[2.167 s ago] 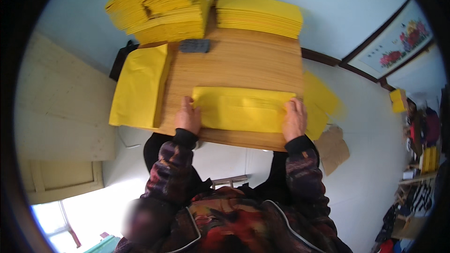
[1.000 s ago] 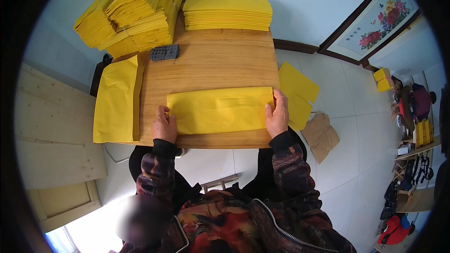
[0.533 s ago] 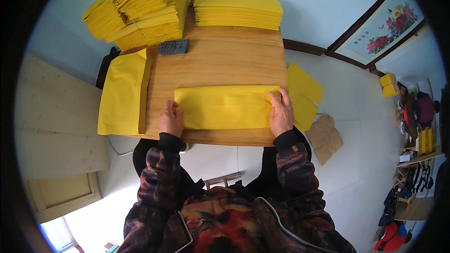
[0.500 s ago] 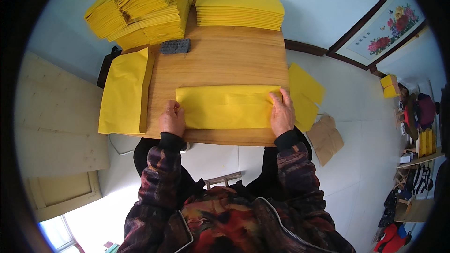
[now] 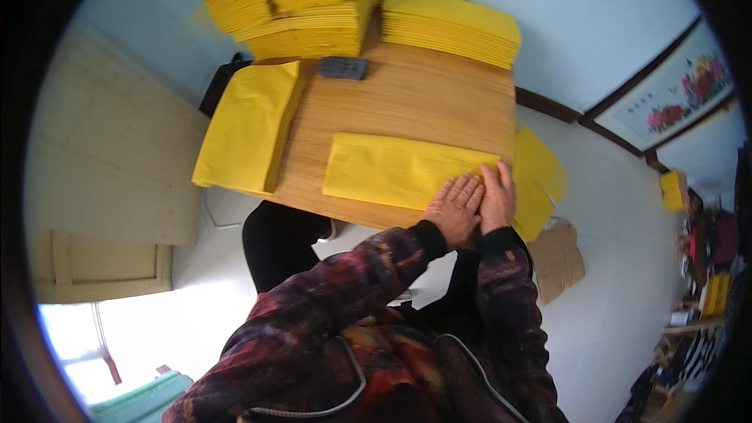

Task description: The person sits on the floor and repeatedly folds yellow fabric pieces on a wooden table. They align edges, fold the fabric in half, and stack the finished pieces.

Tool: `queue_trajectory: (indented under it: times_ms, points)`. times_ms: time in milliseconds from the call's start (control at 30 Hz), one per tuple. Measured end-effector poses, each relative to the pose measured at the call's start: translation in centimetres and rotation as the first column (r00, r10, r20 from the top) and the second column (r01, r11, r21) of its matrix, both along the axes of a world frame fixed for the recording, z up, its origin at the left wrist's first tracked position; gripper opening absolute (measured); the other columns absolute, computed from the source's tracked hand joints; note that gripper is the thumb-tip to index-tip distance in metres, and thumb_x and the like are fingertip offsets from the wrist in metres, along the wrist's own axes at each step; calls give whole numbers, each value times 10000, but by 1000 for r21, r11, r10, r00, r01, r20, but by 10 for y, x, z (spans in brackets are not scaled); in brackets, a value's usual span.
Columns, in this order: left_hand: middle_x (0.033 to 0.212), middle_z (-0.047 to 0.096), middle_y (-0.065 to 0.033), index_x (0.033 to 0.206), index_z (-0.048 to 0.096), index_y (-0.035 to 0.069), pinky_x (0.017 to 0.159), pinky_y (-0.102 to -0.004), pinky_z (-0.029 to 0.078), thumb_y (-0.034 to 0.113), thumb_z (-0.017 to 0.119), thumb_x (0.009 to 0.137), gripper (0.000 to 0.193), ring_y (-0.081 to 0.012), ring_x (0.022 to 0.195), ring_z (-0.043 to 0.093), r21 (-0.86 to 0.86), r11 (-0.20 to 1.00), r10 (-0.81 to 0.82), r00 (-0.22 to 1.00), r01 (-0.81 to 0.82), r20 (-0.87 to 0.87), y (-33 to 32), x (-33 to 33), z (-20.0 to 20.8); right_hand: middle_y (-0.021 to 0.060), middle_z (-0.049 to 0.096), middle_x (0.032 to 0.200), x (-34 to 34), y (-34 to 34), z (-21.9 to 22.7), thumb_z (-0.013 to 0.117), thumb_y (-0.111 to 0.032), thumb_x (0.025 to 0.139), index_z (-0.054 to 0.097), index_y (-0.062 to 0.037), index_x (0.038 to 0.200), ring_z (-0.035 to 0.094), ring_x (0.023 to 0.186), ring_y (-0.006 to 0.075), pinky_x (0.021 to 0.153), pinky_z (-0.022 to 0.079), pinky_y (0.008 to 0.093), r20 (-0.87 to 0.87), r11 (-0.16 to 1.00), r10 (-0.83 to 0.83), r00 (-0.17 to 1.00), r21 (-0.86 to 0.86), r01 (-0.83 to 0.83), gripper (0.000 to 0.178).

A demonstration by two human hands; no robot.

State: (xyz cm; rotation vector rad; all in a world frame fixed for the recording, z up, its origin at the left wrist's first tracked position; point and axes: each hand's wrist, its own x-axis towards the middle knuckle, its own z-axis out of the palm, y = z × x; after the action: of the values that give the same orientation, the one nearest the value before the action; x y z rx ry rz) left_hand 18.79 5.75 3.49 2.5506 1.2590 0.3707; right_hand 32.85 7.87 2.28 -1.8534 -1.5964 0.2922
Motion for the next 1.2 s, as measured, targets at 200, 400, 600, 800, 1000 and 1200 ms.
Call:
queue_trajectory:
  times_ms: [200,400,600,800,1000,1200]
  points:
    - [1605,229,-118,1511,299,53,1211,-451,86,607,464,922,825,-264,1496,173,76,991,117,990,-111,-83,6,-50,-12,178,519,1358,3,-5,-1,605,-34,867,660,-112,1180,498,1242,380,1034,416,442,245,995,37,969,84,-60,327]
    - [1613,215,-103,1509,302,53,1210,-430,114,555,540,896,827,-245,1498,171,73,980,197,967,-188,-159,16,-133,-6,177,520,1358,3,-7,3,607,-33,888,668,-104,1170,501,1238,374,1035,418,436,266,994,42,963,89,-67,298]
    - [1603,239,-107,1496,324,59,1203,-442,149,477,554,902,762,-266,1485,206,59,952,306,942,-301,-135,22,-175,-1,175,525,1356,0,-6,2,610,-25,886,678,-93,1153,501,1237,377,1032,418,436,215,996,21,976,79,-39,284]
    - [1597,251,-114,1492,328,54,1201,-446,152,443,567,899,749,-269,1482,214,20,941,337,935,-337,-113,23,-176,2,165,513,1367,-2,-10,16,599,-42,877,633,-75,1210,482,1251,366,1044,402,436,212,990,27,977,132,-56,337]
    - [1604,244,-94,1499,317,62,1202,-452,154,479,567,892,778,-256,1486,204,31,937,347,925,-347,-157,25,-176,-3,171,468,1400,-104,-26,23,615,-133,850,560,-32,1266,402,1335,371,1091,317,516,138,893,408,902,147,-426,432]
    - [1600,252,-100,1500,314,58,1198,-462,157,453,583,879,784,-272,1482,216,71,943,334,922,-327,-194,28,-179,-7,156,324,1528,-152,-22,8,628,-331,905,384,-7,1424,287,1426,348,1151,226,530,156,907,420,894,-59,-416,659]
